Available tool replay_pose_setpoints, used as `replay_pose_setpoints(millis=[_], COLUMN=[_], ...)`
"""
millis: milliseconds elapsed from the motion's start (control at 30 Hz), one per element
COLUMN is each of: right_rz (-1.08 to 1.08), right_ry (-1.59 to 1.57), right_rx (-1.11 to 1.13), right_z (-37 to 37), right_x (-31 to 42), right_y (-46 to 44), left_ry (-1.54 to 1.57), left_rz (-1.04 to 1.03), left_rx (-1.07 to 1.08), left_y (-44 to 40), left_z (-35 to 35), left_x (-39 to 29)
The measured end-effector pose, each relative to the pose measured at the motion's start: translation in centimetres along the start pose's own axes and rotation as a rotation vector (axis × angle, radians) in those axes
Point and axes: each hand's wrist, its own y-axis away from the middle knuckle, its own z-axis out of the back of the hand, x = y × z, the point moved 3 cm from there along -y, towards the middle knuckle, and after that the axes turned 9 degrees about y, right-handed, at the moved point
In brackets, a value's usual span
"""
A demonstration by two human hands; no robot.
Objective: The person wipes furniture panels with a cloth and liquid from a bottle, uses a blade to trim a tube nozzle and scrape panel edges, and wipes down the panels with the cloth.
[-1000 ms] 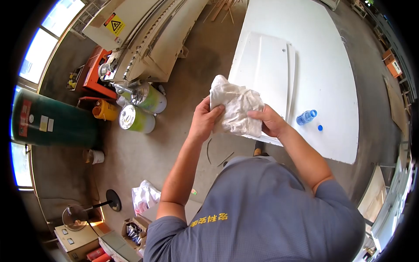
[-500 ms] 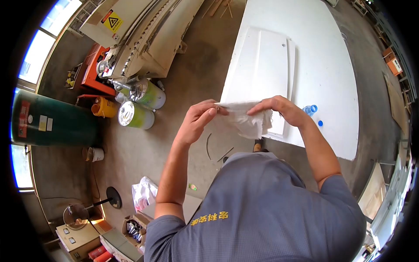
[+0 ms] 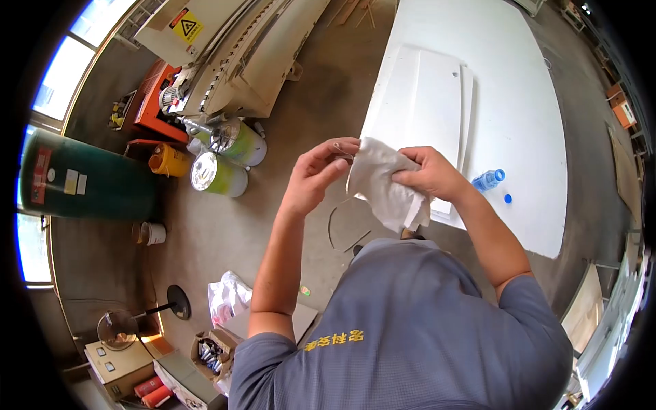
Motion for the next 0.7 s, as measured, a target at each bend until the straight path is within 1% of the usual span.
replay_pose_setpoints(millis=[33,67,133,200,267,300,333,400,467,500,533,567,600,667,700], right_rz=[-0.008,-0.018,-0.018,-0.011,-0.013,-0.016,-0.007,0.003,-0.007,-0.010,-0.018,0.000,0.018,0.028,0.040], right_ry=[0.001,0.004,-0.004,-0.013,-0.044,-0.044,-0.077,-0.112,-0.292,-0.314,-0.312,-0.357,-0.402,-0.409,-0.466], right_rx=[-0.021,-0.045,-0.027,-0.012,-0.022,-0.017,-0.019,-0.017,0.004,-0.017,-0.011,0.001,0.014,-0.002,-0.031], right_z=[0.2,0.5,0.7,0.9,1.0,1.1,1.2,1.4,1.5,1.5,1.5,1.6,1.6,1.9,2.2], right_x=[-0.1,-0.1,-0.4,-0.5,-0.5,-0.6,-0.7,-0.8,-1.1,-1.2,-1.2,-1.1,-1.0,-1.7,-1.8], right_y=[0.1,0.3,0.4,0.4,0.5,0.7,0.7,0.5,0.5,0.5,0.3,0.1,-0.1,-0.6,-0.9], left_ry=[0.005,-0.043,-0.009,0.050,0.155,0.156,-0.528,-1.219,-0.822,-0.820,-0.435,-0.259,-0.146,0.115,0.237], left_rz=[-0.062,-0.082,-0.098,-0.088,0.003,0.003,-0.028,-0.052,0.207,0.203,0.202,0.179,0.297,0.247,0.329], left_rx=[0.022,-0.050,-0.131,-0.267,-0.310,-0.316,-0.397,-0.452,-0.492,-0.264,-0.251,-0.163,-0.091,0.087,0.167], left_y=[0.1,0.4,1.2,2.2,3.4,4.3,5.4,6.3,7.7,7.3,6.7,5.9,5.5,4.8,4.7], left_z=[1.0,3.0,5.2,6.9,13.1,16.0,18.8,18.1,16.2,15.3,11.6,9.2,6.5,1.4,-0.2], left_x=[0.1,0.8,1.2,1.0,3.1,4.4,5.3,4.4,5.6,5.8,5.3,5.6,5.6,6.2,6.6])
